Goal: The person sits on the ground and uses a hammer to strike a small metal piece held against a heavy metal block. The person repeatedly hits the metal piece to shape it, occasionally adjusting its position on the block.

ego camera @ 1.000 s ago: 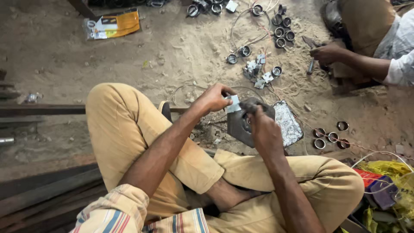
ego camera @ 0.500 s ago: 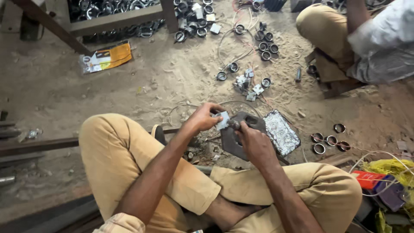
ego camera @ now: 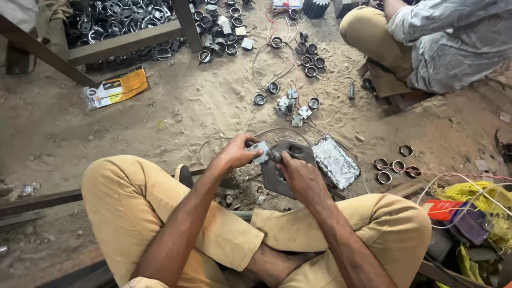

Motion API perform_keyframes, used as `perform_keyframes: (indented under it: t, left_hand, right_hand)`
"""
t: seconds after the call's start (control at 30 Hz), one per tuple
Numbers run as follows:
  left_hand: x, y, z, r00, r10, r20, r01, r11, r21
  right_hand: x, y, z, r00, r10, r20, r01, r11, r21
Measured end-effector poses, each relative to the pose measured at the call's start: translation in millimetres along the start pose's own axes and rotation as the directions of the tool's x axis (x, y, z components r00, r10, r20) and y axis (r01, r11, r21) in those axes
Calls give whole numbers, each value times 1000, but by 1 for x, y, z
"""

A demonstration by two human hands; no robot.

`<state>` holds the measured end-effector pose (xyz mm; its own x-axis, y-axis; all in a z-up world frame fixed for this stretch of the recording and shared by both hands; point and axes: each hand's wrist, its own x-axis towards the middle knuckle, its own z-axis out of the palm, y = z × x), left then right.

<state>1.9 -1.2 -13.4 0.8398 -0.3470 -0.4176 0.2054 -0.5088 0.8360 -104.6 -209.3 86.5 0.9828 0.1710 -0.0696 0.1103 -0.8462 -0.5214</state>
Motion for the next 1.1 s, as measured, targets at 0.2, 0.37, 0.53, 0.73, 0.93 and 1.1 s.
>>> perform_keyframes:
  t: [0.2, 0.37, 0.53, 0.73, 0.93, 1.1]
  left_hand:
    - [17, -25, 13, 999, -25, 41, 30, 992, -123]
    - [18, -25, 12, 996, 90, 15, -88, 990, -114]
    - [2, -3, 6, 999, 45, 27, -36, 964, -265]
    - [-7, 16, -6, 997, 65, -39, -74, 948, -311]
    - [-12, 28, -10, 985, -28, -171, -38, 928, -370]
    - [-19, 38, -16, 971, -110, -215, -6, 879, -476]
  right_hand:
    - [1, 3, -1, 998, 43, 40, -42, 999, -33]
    - [3, -1, 1, 1000, 12, 27, -10, 997, -74]
    - [4, -1, 2, 999, 36, 19, -35, 998, -53]
    - [7, -3, -6, 990, 120, -76, -120, 993, 8]
    - [7, -4, -10, 980, 159, -119, -151, 986, 74]
    - [9, 14, 3, 973, 232, -1, -231, 967, 105]
